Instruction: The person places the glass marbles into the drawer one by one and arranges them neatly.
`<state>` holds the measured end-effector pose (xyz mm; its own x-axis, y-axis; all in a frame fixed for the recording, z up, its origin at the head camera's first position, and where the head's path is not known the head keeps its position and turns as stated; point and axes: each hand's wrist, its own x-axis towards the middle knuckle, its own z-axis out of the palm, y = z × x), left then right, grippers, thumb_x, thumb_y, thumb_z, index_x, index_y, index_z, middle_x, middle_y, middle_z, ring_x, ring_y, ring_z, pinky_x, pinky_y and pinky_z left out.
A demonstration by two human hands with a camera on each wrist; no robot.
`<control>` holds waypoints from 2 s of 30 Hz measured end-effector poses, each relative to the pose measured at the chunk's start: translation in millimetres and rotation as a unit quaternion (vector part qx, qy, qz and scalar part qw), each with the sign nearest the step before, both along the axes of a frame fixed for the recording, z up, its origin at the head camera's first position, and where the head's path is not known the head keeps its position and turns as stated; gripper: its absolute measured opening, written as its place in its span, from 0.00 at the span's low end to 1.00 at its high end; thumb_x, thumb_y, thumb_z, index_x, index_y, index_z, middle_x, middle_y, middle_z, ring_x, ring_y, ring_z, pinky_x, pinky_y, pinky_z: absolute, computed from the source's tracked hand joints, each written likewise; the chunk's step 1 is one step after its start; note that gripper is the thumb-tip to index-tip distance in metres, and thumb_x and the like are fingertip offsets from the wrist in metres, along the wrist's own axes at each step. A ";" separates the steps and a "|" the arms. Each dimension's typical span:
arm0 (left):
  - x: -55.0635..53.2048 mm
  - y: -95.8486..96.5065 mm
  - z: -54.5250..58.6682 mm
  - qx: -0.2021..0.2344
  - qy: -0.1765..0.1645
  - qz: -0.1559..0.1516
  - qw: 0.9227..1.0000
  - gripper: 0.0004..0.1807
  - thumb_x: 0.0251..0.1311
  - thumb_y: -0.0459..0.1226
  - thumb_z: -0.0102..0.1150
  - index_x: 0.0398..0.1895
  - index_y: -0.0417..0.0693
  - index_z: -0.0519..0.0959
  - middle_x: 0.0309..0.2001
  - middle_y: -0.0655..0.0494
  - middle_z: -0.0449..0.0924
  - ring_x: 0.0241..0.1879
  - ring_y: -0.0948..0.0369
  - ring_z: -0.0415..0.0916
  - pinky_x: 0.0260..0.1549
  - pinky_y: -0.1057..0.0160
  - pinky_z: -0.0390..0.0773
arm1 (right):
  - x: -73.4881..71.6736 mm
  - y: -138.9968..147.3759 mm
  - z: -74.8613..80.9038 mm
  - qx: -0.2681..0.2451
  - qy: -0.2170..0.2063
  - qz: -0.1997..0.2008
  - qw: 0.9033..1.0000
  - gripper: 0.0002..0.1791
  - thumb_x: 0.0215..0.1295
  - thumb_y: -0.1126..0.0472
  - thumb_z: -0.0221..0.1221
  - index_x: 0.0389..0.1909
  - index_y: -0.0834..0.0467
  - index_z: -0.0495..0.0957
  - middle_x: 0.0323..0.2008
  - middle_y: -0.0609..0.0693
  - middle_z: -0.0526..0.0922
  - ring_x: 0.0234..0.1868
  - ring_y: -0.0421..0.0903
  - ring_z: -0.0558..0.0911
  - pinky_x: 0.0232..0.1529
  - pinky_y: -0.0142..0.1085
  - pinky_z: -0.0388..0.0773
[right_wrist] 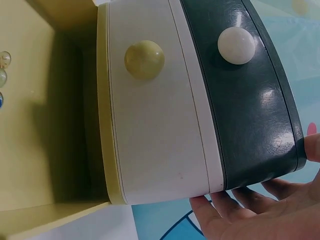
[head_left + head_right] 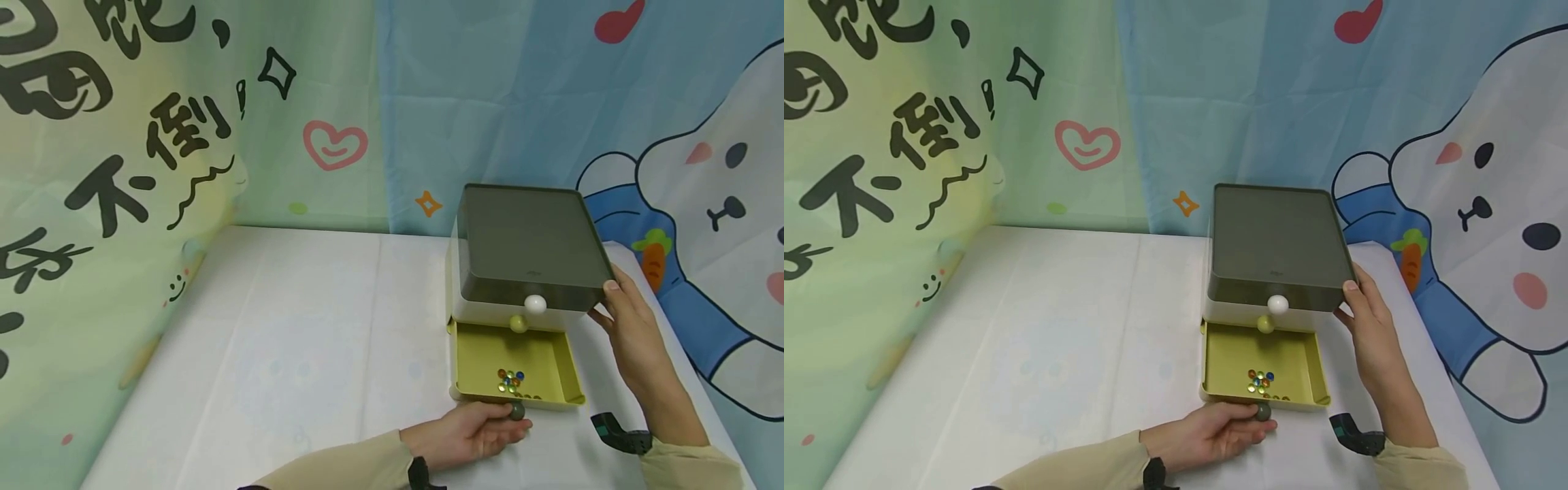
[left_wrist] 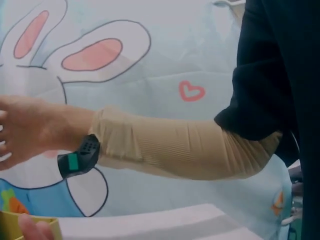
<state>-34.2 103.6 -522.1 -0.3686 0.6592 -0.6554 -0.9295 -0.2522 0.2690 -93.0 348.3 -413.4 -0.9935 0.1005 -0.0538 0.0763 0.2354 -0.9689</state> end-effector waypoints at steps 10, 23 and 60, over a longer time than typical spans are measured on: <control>-16.7 10.4 12.2 -0.031 0.024 0.044 0.998 0.09 0.77 0.36 0.54 0.51 0.43 0.80 0.50 0.47 0.89 0.28 0.68 0.80 0.27 0.82 0.76 | 0.1 -0.1 -0.2 -0.005 0.010 0.004 1.000 0.33 0.85 0.40 0.38 0.84 0.34 0.42 0.86 0.43 0.45 0.86 0.59 0.40 0.77 0.72 0.33; -40.3 20.9 13.1 -0.034 0.028 0.098 0.994 0.15 0.78 0.35 0.53 0.62 0.38 0.75 0.65 0.37 0.80 0.25 0.70 0.75 0.26 0.82 0.74 | 0.0 -0.6 -0.4 -0.005 0.016 0.010 1.000 0.33 0.85 0.40 0.37 0.84 0.34 0.42 0.86 0.43 0.44 0.86 0.59 0.40 0.76 0.74 0.33; -83.0 31.2 10.0 0.000 0.005 0.166 0.986 0.08 0.79 0.33 0.51 0.55 0.39 0.73 0.71 0.31 0.70 0.23 0.73 0.74 0.26 0.82 0.73 | -1.2 0.5 -3.0 -0.005 0.026 0.006 1.000 0.32 0.86 0.42 0.37 0.84 0.36 0.45 0.85 0.44 0.46 0.86 0.57 0.42 0.78 0.72 0.33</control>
